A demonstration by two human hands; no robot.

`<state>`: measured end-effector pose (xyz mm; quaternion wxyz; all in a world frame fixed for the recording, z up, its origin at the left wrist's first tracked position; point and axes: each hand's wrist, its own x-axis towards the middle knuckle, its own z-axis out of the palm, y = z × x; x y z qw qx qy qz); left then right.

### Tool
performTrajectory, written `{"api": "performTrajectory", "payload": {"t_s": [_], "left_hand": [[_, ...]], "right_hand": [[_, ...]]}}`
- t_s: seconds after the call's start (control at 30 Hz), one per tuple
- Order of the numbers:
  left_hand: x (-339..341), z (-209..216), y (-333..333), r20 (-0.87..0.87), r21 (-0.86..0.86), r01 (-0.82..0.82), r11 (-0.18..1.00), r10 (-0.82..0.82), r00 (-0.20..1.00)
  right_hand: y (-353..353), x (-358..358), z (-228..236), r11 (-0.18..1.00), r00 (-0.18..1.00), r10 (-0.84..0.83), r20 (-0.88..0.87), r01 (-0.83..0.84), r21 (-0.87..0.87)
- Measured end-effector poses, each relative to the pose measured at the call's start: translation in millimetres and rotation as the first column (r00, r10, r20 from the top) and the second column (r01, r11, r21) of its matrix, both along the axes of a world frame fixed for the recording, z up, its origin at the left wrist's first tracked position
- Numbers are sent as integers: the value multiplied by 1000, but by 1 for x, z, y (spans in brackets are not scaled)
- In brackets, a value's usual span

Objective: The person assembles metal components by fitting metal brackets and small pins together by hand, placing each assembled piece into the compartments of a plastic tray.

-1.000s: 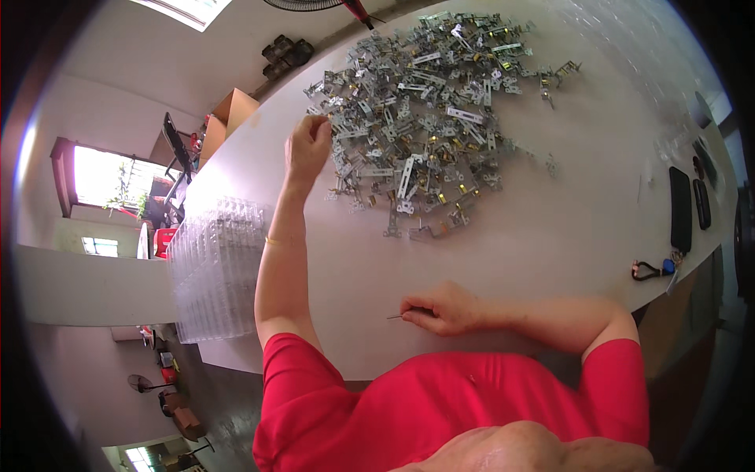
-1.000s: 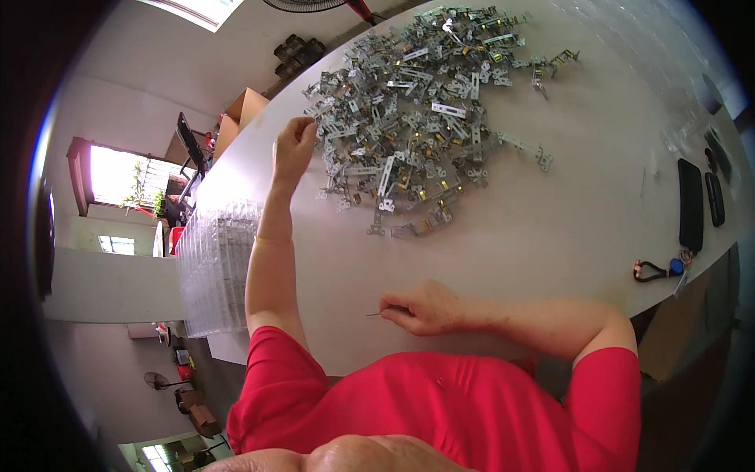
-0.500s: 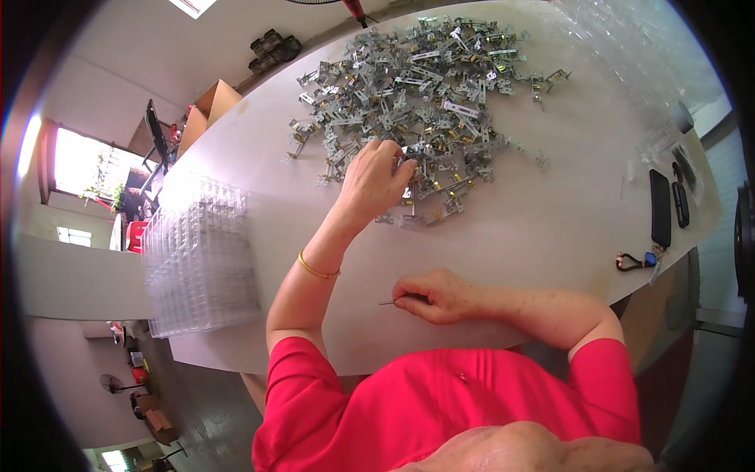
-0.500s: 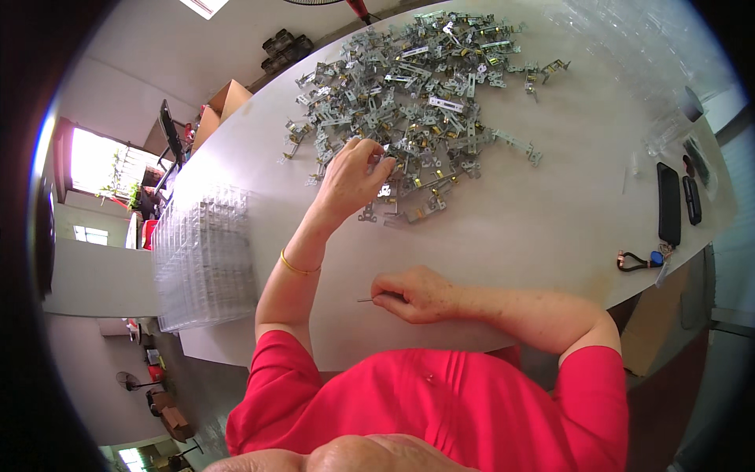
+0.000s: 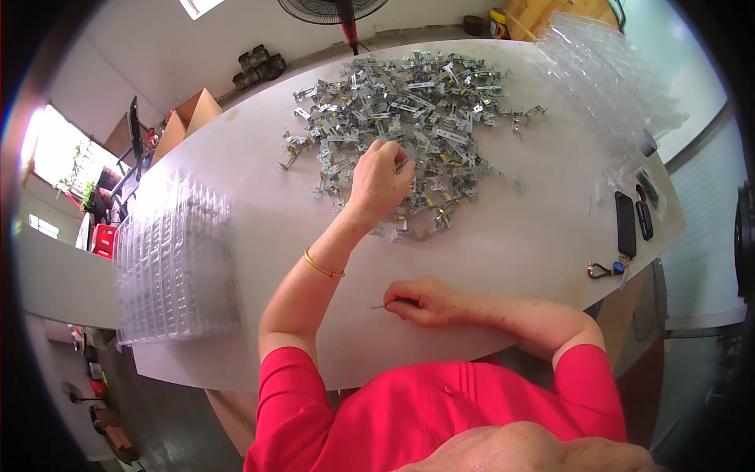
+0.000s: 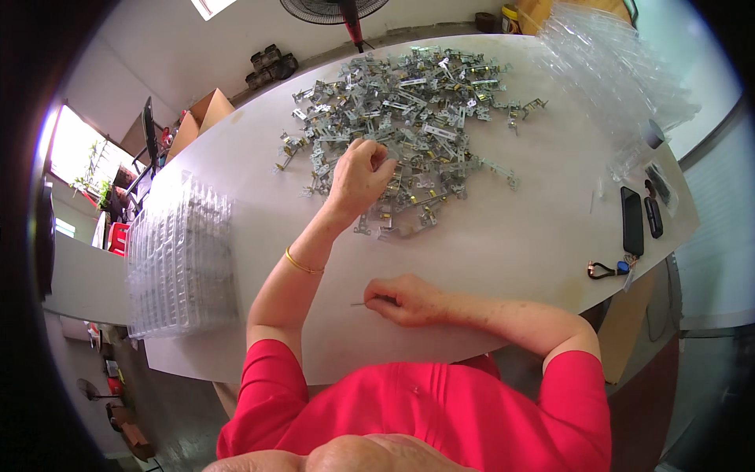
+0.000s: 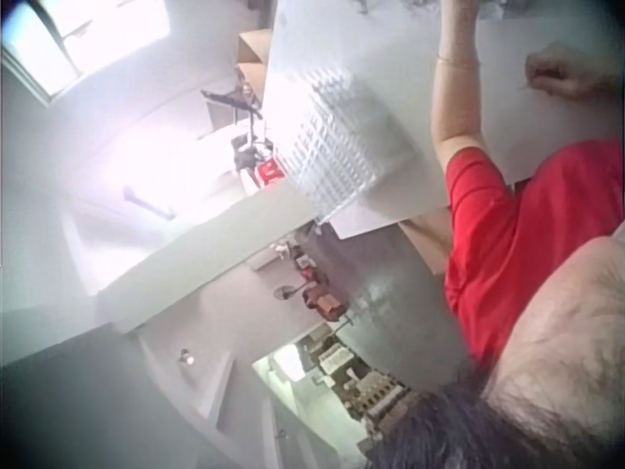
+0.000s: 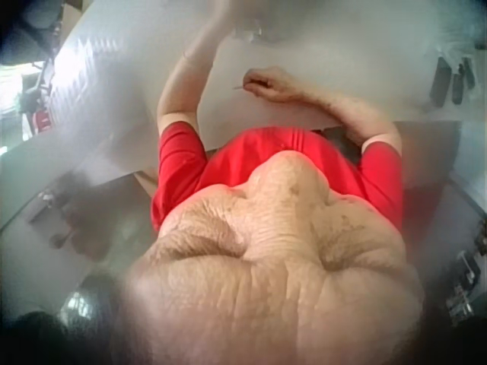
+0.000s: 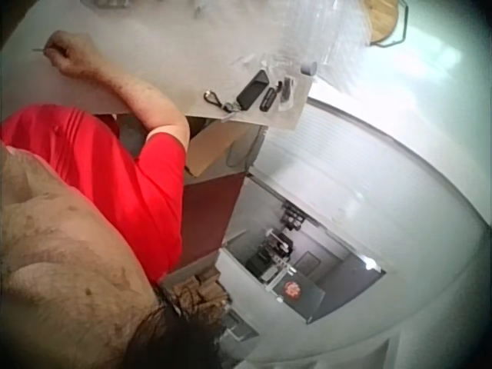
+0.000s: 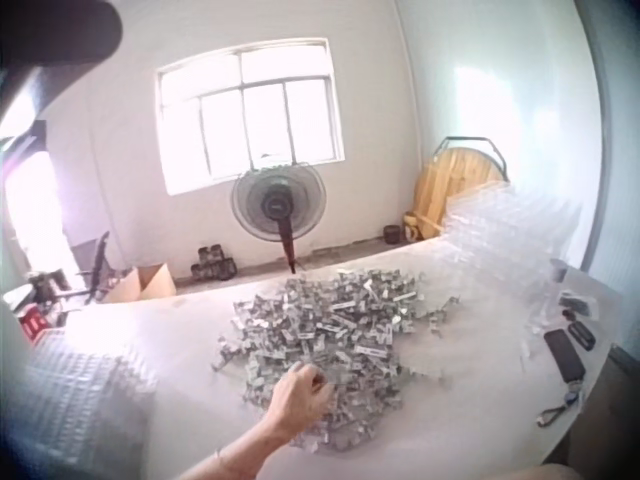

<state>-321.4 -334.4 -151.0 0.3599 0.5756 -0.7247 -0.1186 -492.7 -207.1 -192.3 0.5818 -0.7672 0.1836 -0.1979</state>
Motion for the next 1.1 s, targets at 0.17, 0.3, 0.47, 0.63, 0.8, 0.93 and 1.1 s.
{"api": "performTrajectory", "payload": {"t_s": [0.17, 0.3, 0.47, 0.63, 0.8, 0.93, 1.1], "left_hand": [[6, 5, 5, -75, -190, -44, 981, 30, 997], [18, 21, 27, -360, -83, -24, 996, -8, 933], [60, 20, 69, -871, 351, 436, 828, 118, 476], [72, -9, 109, -943, 325, 592, 737, 202, 266], [75, -29, 120, -963, 259, 652, 712, 239, 122], [70, -30, 124, -962, 255, 673, 695, 250, 106], [62, -37, 124, -950, 301, 647, 701, 281, 138]], "right_hand": [[-12, 12, 7, 991, 997, -66, -31, 62, -121], [-20, 20, 13, 987, 988, -157, 3, 157, 25], [-29, 16, 22, 893, 863, -450, 229, 430, 135], [-41, 27, 37, 843, 805, -533, 259, 482, 239], [-34, 35, 26, 834, 810, -545, 218, 496, 243], [-27, 36, 15, 822, 808, -558, 187, 507, 260], [-20, 30, 7, 822, 809, -550, 205, 481, 306]]}}
